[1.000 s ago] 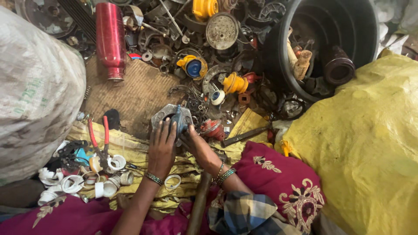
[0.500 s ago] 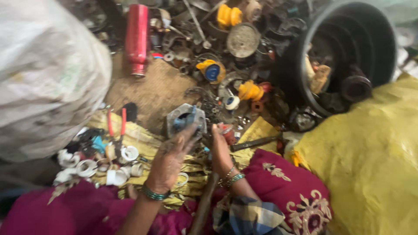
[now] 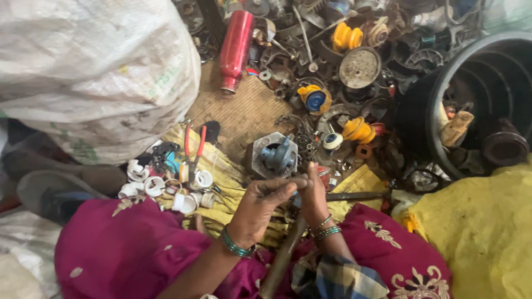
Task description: The person sits on the floor and uses a hammer and pliers to disassemble and reassemble small mechanical parts, including a blue cylindrical component and a yellow plastic part. They repeatedly strike the parts with a hammer and adjust them with pliers.
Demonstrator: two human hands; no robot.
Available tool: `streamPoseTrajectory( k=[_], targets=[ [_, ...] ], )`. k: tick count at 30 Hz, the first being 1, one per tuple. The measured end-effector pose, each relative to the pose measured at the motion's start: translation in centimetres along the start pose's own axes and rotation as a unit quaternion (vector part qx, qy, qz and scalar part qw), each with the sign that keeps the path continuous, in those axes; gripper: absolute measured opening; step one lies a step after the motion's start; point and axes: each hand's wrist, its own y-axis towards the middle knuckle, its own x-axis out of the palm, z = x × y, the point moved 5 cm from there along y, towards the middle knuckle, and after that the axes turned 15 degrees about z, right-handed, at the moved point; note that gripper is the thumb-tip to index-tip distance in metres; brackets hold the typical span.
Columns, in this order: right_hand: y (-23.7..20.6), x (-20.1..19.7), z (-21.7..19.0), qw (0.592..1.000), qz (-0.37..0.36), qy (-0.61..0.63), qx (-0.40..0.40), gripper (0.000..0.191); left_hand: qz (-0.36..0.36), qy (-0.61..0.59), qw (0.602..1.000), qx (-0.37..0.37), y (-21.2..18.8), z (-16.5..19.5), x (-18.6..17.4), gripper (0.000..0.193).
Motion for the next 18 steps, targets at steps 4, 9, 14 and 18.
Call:
streamPoseTrajectory(
  k=[4,9,14,18],
  targets=[
    [0.2,0.2,0.4,0.981,0.057,0.11,0.152,0.056,-0.017,0.079,0.993,0.089,-0.2,-0.1,0.0,0.014],
    [0.8,1.0,-0.5,0.982,0.022,0.143,0.121,0.068,-0.032,0.439,0.862,0.251,-1.3,-0.5,-3.0,0.026],
    [1.1,0.7,-0.3,0.981,0.031,0.148,0.118,0.064,0.038,0.727,0.64,0.246,0.6,1.7,-13.2,0.018],
    [0.9,0.3,-0.5,0.981,0.041,0.145,0.121,0.058,0.16,0.857,0.409,0.269,0.5,6.9,-22.0,0.013]
  ],
)
